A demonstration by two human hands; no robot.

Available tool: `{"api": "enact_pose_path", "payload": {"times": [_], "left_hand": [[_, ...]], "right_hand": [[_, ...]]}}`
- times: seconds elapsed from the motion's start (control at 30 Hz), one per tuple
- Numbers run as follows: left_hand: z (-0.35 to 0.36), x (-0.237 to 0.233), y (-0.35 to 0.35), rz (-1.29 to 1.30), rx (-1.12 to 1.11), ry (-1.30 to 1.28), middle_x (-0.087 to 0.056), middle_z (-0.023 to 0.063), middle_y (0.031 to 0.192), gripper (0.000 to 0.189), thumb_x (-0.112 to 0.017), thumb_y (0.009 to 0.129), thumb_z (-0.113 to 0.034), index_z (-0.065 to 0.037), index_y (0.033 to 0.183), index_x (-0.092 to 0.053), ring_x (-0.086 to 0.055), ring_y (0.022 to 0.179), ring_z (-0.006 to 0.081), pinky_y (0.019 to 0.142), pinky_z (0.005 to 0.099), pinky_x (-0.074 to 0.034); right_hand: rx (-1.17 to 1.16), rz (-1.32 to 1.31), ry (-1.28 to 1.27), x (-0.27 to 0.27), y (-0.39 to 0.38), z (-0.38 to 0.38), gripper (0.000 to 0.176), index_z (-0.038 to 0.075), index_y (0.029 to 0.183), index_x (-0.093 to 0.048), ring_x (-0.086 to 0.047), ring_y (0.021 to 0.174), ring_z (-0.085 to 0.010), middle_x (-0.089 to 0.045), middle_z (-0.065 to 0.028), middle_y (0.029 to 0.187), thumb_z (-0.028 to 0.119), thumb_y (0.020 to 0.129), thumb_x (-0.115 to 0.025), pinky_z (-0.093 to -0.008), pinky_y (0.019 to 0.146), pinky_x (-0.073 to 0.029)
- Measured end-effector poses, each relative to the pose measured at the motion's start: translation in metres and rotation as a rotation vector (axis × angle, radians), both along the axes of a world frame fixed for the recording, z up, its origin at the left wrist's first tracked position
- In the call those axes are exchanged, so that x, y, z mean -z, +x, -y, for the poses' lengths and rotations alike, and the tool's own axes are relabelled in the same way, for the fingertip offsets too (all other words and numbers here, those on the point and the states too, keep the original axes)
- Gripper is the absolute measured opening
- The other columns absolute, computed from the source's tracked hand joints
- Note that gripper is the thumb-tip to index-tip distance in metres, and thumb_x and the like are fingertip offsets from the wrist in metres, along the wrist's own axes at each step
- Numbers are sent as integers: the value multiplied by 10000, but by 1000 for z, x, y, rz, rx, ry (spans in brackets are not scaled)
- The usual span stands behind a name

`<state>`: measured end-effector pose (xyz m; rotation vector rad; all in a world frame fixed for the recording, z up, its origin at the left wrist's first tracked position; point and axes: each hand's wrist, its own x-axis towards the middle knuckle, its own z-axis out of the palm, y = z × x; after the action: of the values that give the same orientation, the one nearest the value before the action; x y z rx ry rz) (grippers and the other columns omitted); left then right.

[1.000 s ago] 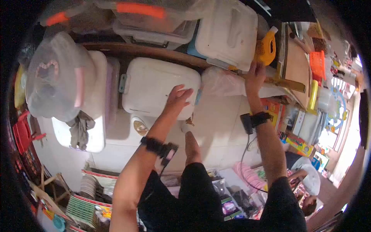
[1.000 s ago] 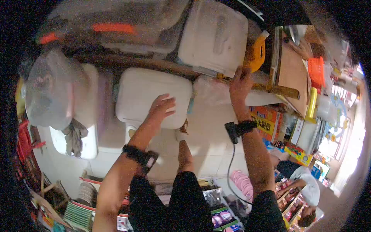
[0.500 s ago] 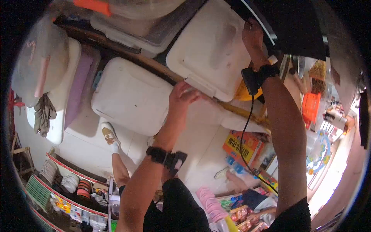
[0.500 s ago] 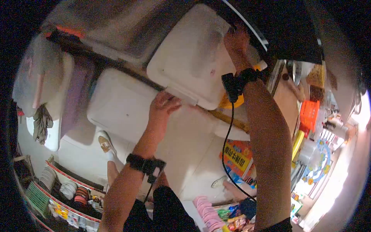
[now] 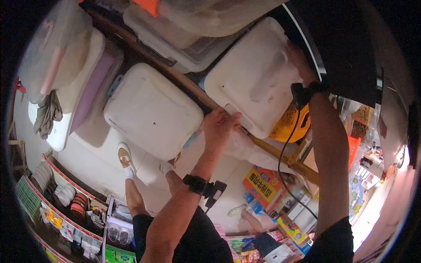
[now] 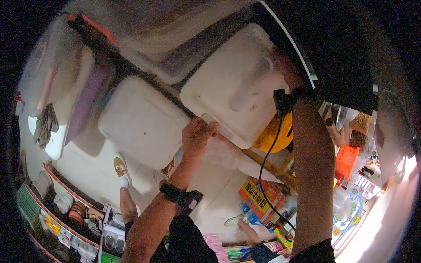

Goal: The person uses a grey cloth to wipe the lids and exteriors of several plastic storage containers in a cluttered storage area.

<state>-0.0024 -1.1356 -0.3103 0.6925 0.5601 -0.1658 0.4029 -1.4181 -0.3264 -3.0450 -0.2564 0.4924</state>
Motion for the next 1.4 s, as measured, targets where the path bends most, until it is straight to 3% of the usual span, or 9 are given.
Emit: {"api": "enact_pose_path", "payload": {"times": [0.07, 0.17, 0.3, 0.47, 0.67, 0.77, 1.1, 1.23, 1.4], "left_hand": [[5, -4, 1, -96, -69, 4, -723, 86, 944, 205, -789, 881, -37, 8, 1016, -641, -691, 807, 129, 686, 275, -570], [6, 7, -1, -19, -65, -1, -726, 89, 955, 221, -792, 890, -87, 8, 1030, -650, -692, 815, 135, 697, 282, -575], [1, 17, -3, 77, 37, 228, -720, 84, 943, 261, -799, 894, -143, 2, 1057, -656, -687, 825, 137, 717, 284, -571], [2, -1, -2, -72, -54, -238, -725, 84, 958, 279, -801, 888, -161, 4, 1064, -661, -674, 839, 130, 744, 275, -549], [4, -3, -23, -154, -16, -66, -741, 104, 1061, 326, -792, 884, -123, 26, 1143, -660, -688, 907, 134, 796, 292, -562], [-9, -20, -43, -132, -72, -124, -743, 118, 1119, 350, -773, 899, -110, 37, 1192, -651, -699, 992, 155, 875, 305, -560], [-42, -34, -125, -215, 35, -40, -713, 137, 1215, 394, -724, 942, -88, 26, 1298, -599, -679, 1134, 200, 999, 347, -537], [-54, -46, -139, -237, -4, -145, -677, 133, 1290, 427, -708, 962, -77, 12, 1353, -561, -649, 1194, 205, 1018, 355, -530], [-48, -63, -157, -240, -35, -173, -664, 129, 1316, 438, -696, 977, -74, 13, 1376, -538, -633, 1229, 206, 1018, 347, -533]], "right_hand": [[-60, 164, 34, -20, -41, -40, 668, 80, 1525, -469, -454, 1433, -346, -475, -198, 1551, 557, 1058, -450, -427, 1189, -343], [413, -104, 285, -92, -107, -89, 675, 80, 1527, -473, -406, 1470, -314, -469, -160, 1564, 560, 1053, -467, -421, 1205, -317], [237, 6, 569, -92, -121, -88, 704, 105, 1535, -480, -369, 1487, -257, -450, -112, 1581, 601, 1035, -472, -424, 1217, -277], [180, -46, 573, -68, -82, -39, 647, 96, 1569, -421, -321, 1511, -219, -381, -88, 1627, 505, 1068, -426, -389, 1240, -224], [-207, -150, 577, -72, -95, -31, 581, 33, 1592, -344, -303, 1519, -217, -352, -79, 1640, 376, 1123, -339, -346, 1262, -195], [-94, -149, 462, -100, -133, -79, 570, 26, 1585, -352, -282, 1531, -206, -348, -82, 1639, 362, 1127, -301, -332, 1270, -179], [127, -258, 530, -75, -170, -85, 550, 24, 1399, -596, -509, 1237, -162, -598, -65, 1366, 445, 1057, -504, -309, 1112, -363], [355, -244, 619, -58, -164, -53, 563, 26, 1372, -628, -534, 1195, -160, -628, -61, 1329, 472, 1037, -551, -309, 1090, -382], [724, -619, 1037, 118, -10, 285, 633, 29, 1466, -539, -475, 1338, -202, -544, -83, 1471, 492, 1035, -543, -321, 1176, -308]]}}
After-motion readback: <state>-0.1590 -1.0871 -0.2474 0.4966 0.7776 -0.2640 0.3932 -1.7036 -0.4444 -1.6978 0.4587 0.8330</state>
